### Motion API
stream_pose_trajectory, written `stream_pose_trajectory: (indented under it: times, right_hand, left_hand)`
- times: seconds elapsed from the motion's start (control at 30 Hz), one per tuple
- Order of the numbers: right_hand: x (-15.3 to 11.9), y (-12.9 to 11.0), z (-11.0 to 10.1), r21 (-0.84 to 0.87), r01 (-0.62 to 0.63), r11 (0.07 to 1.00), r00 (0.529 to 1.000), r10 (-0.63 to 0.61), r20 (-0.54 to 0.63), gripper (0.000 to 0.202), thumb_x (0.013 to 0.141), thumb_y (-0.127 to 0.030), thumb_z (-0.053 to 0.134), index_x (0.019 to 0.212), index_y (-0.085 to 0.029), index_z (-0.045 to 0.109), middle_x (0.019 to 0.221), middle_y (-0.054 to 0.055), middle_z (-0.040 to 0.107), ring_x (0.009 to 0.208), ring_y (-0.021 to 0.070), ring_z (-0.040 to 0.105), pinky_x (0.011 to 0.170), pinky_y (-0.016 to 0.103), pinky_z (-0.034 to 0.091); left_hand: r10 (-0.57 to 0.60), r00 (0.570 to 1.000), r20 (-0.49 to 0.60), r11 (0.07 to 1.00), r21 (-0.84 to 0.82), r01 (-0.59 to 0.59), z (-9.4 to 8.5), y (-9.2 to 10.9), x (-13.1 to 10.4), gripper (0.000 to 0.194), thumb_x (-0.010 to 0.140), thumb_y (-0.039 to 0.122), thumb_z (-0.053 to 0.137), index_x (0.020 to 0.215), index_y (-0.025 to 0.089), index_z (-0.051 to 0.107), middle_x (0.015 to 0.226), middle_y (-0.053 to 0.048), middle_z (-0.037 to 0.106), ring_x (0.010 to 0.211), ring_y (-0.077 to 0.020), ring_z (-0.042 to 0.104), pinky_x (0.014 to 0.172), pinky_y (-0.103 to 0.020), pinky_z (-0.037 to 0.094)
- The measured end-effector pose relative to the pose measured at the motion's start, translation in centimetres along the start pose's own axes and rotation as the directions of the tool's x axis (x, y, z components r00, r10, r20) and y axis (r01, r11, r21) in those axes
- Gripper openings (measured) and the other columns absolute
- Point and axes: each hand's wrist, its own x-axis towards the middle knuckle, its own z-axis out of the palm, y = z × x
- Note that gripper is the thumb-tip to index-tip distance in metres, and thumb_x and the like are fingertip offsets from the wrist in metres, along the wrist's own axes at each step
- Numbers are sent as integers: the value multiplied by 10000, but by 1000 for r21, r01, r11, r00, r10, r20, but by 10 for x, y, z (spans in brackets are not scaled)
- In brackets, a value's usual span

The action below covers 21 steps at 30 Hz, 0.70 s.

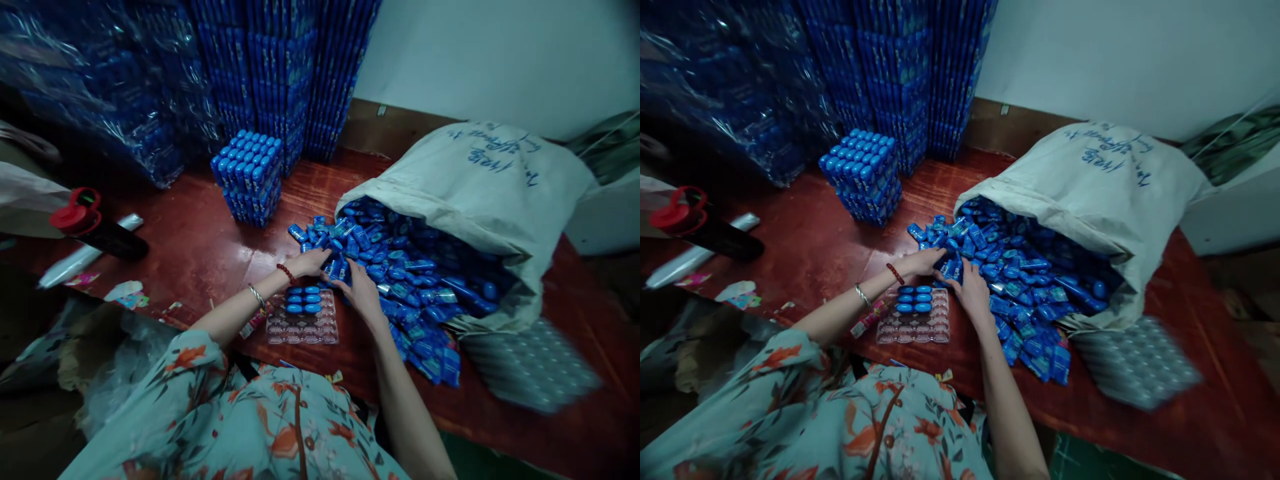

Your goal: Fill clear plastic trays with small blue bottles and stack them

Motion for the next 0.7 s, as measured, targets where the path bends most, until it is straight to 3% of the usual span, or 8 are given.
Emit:
stream_pose_trajectory:
  times: [0.13, 0.23, 0.3, 0.37, 0.43, 0.5, 0.6, 0.7]
  right_hand:
    - [-9, 5, 1, 233, -99, 967, 995, 102, -4, 358, 807, -351, 542, 1110, -162, 519, 679, -10, 573, 554, 164, 534, 573, 291, 442]
    - [-28, 10, -2, 403, -160, 901, 983, 183, -19, 316, 823, -393, 523, 1062, -186, 524, 630, -43, 534, 494, 140, 498, 540, 280, 437]
    - [-47, 11, -8, 556, -197, 807, 973, 229, 13, 340, 841, -413, 509, 1101, -195, 493, 704, -18, 581, 533, 150, 553, 527, 282, 458]
    - [-66, 8, -15, 675, -212, 706, 970, 235, 59, 325, 857, -406, 499, 1114, -208, 478, 780, 11, 618, 604, 167, 609, 532, 288, 488]
    - [-83, 1, -24, 694, -170, 700, 982, 176, 63, 254, 853, -382, 532, 1047, -220, 533, 844, 29, 631, 701, 178, 632, 599, 302, 517]
    - [-94, -10, -30, 641, -77, 764, 997, 68, 39, 170, 837, -344, 579, 955, -226, 609, 886, 35, 626, 803, 182, 626, 707, 319, 521]
    - [-98, -27, -27, 565, 86, 820, 995, -100, -5, 127, 844, -287, 584, 929, -239, 664, 927, 42, 619, 866, 173, 613, 770, 316, 513]
    - [-95, -38, -15, 468, 267, 843, 956, -291, -22, 198, 875, -230, 532, 1031, -247, 652, 962, 53, 630, 884, 166, 616, 765, 300, 517]
  left_hand:
    - [26, 1000, -13, 999, -35, -26, -6, -7, -15, 328, 721, 209, 674, 1013, 135, 545, 934, -71, 643, 849, -213, 606, 728, -274, 459]
    - [-29, 983, -179, 990, -140, 4, -12, -14, -45, 225, 816, 177, 534, 1037, 136, 529, 983, -71, 642, 880, -185, 604, 780, -285, 467]
    - [-135, 914, -383, 951, -310, 11, -13, -18, -74, 207, 830, 203, 522, 1026, 138, 537, 986, -64, 646, 892, -172, 608, 801, -289, 477]
    - [-279, 792, -544, 883, -469, -11, -9, -20, -110, 196, 830, 258, 545, 986, 143, 566, 940, -51, 655, 871, -165, 617, 797, -291, 491]
    - [-398, 679, -618, 835, -549, -11, 0, -16, -149, 217, 802, 310, 598, 942, 145, 595, 890, -39, 661, 832, -162, 625, 781, -292, 505]
    - [-494, 600, -629, 801, -598, 33, 12, -7, -184, 235, 760, 333, 657, 897, 147, 613, 837, -26, 665, 781, -158, 631, 739, -286, 522]
    - [-504, 583, -638, 810, -584, 61, 36, 15, -213, 197, 761, 320, 670, 856, 152, 628, 800, -22, 666, 745, -152, 632, 707, -278, 529]
    - [-356, 609, -708, 893, -450, -1, 57, 31, -211, 135, 808, 283, 633, 874, 165, 638, 803, -37, 663, 764, -156, 621, 716, -294, 524]
